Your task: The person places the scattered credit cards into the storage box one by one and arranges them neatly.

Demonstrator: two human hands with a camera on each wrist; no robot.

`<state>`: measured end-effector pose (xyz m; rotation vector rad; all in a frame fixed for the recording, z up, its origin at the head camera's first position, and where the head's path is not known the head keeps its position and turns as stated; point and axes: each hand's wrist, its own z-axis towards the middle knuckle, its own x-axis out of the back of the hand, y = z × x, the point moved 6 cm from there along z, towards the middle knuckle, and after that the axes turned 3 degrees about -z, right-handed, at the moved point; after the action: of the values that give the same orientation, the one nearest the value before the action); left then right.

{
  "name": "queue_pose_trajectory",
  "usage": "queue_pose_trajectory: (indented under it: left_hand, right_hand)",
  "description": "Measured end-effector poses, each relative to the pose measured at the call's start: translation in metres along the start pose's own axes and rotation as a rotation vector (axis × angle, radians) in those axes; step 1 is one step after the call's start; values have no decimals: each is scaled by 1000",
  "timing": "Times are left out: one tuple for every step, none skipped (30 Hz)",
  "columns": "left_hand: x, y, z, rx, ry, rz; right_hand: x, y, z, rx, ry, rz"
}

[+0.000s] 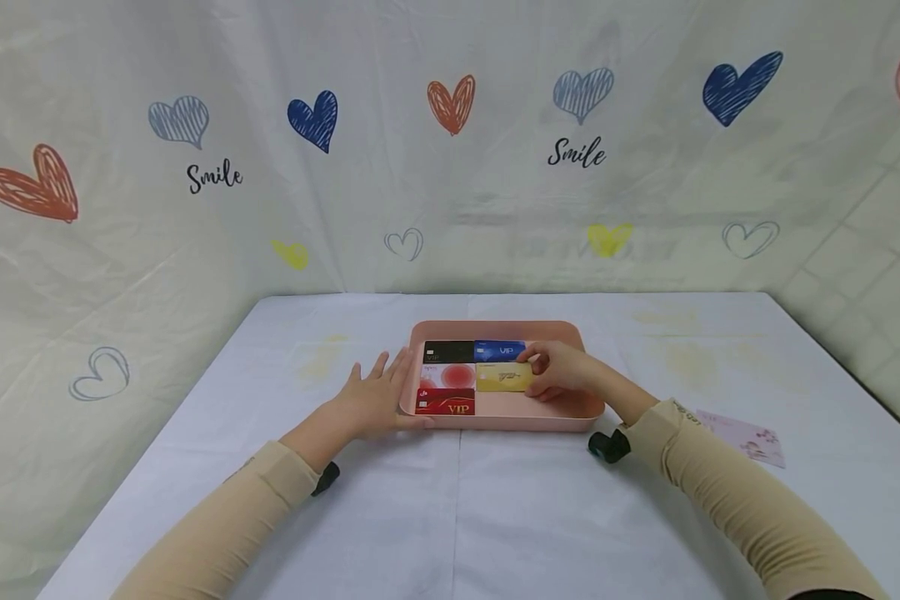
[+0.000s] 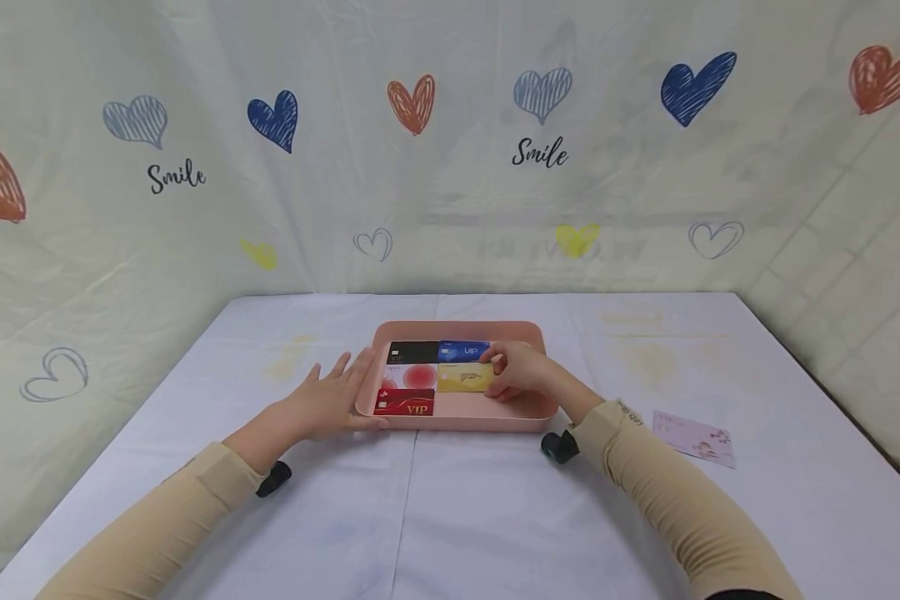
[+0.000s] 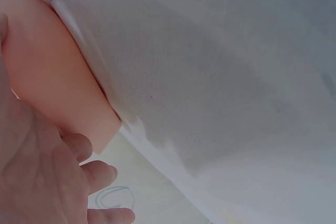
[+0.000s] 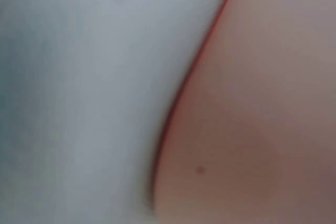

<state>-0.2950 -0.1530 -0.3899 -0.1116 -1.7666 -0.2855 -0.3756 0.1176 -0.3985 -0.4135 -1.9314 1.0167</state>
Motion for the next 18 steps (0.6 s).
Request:
queue_pose_trajectory:
  left_hand:
    - [0, 0, 0, 1, -1, -3]
    - [0, 0, 0, 2, -1, -5]
    - [0, 0, 0, 4, -2, -5]
    - [0, -1, 0, 5, -3, -3]
    - [0, -1, 0, 4, -3, -2]
    - [0, 0, -1, 3, -4, -1]
    - [0, 0, -1, 3, -4, 1]
    - [0, 0, -1, 2, -4, 2]
    - [0, 0, -1, 2, -5, 5]
    - [0, 0, -1, 2, -5, 5]
    - [0, 0, -1, 2, -5, 5]
    - [1, 1, -2, 3, -6, 4]
    - [1, 1, -2, 4, -6, 6]
    - [1, 1, -2, 5, -6, 6]
    - [1, 1, -2, 5, -6, 5]
    - [1, 1, -2, 5, -6, 4]
    - [1, 1, -2, 5, -5, 4]
    - [1, 1, -2, 4, -4, 3]
  right_hand:
    - [0, 0, 0, -1, 1, 0]
    - [0, 0, 0, 1, 1, -1]
    - [0, 0, 0, -2, 2, 0]
    - [0, -1, 0, 0, 2, -3]
    - [0, -1, 1, -1, 3, -1]
    - [0, -1, 1, 1, 2, -3]
    - [0, -1, 1, 4, 1, -6]
    - [0, -1, 1, 6, -1, -6]
    - [0, 0, 1, 6, -2, -5]
    - [0, -1, 1, 9, -4, -5]
    - [-1, 0, 0, 8, -4, -3]
    - [-1, 0, 0, 11, -5, -5]
    - [-1, 0, 0, 11, -3, -3]
    - [-1, 0, 0, 9, -2, 0]
    - [-1, 0, 0, 10, 0, 1]
    - [-1, 0, 0, 11, 0, -1]
    - [-1, 0, 0, 10, 1, -2]
    - [-1, 0, 1, 9, 3, -5]
